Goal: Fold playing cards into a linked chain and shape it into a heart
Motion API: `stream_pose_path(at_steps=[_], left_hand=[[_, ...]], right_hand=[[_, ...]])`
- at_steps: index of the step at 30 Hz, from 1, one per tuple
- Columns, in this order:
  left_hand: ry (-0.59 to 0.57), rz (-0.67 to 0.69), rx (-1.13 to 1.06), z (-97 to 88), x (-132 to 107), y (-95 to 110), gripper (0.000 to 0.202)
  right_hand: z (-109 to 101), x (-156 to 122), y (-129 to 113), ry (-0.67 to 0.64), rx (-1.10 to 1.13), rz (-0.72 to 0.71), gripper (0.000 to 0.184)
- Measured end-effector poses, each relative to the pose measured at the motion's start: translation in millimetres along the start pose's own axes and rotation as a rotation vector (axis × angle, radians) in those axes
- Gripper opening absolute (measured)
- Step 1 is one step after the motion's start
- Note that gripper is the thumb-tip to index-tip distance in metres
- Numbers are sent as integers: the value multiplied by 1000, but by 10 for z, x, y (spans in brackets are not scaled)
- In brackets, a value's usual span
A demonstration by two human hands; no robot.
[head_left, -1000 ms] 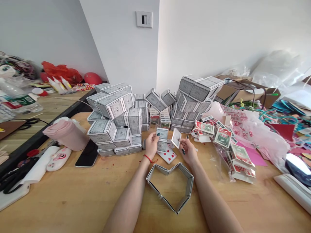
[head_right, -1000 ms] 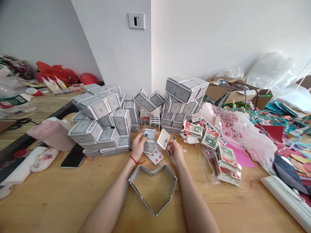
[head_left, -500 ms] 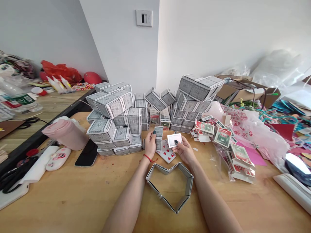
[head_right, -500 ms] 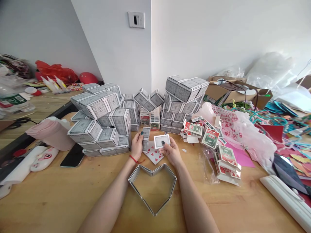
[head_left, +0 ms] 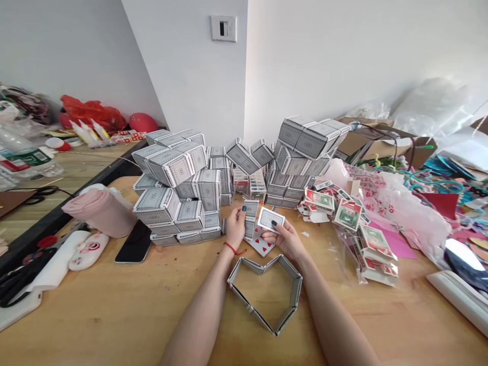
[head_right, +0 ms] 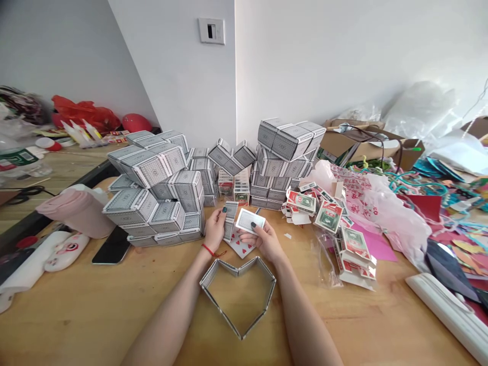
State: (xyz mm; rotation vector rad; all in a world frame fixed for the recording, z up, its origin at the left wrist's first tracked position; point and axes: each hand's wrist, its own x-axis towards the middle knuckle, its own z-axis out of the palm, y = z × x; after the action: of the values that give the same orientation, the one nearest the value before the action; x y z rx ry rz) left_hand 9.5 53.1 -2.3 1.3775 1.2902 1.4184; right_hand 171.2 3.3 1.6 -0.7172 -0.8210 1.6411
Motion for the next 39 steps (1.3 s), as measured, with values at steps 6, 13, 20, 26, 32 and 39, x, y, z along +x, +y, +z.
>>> stream_pose_path(at_steps=[6, 13, 20, 26, 32, 39], left_hand=[[-41, 33, 45, 19, -10, -17, 32], [-48, 39, 71, 1, -20, 27, 29], [-31, 81, 137, -34, -18, 23, 27], [-3, 102, 162, -41, -18, 31, 28], [12, 132, 196, -47, -36, 34, 28], [16, 186, 313, -42, -75, 17, 29]], right_hand=[[-13, 25, 3, 48, -4, -41, 29], [-29, 32, -3, 86, -58, -137, 26], [-35, 41, 22, 137, -138, -182, 27], [-26, 34, 34, 121, -157, -170, 30], [-51, 36, 64, 65, -203, -141, 28], [-64, 36, 54, 52, -272, -140, 28]])
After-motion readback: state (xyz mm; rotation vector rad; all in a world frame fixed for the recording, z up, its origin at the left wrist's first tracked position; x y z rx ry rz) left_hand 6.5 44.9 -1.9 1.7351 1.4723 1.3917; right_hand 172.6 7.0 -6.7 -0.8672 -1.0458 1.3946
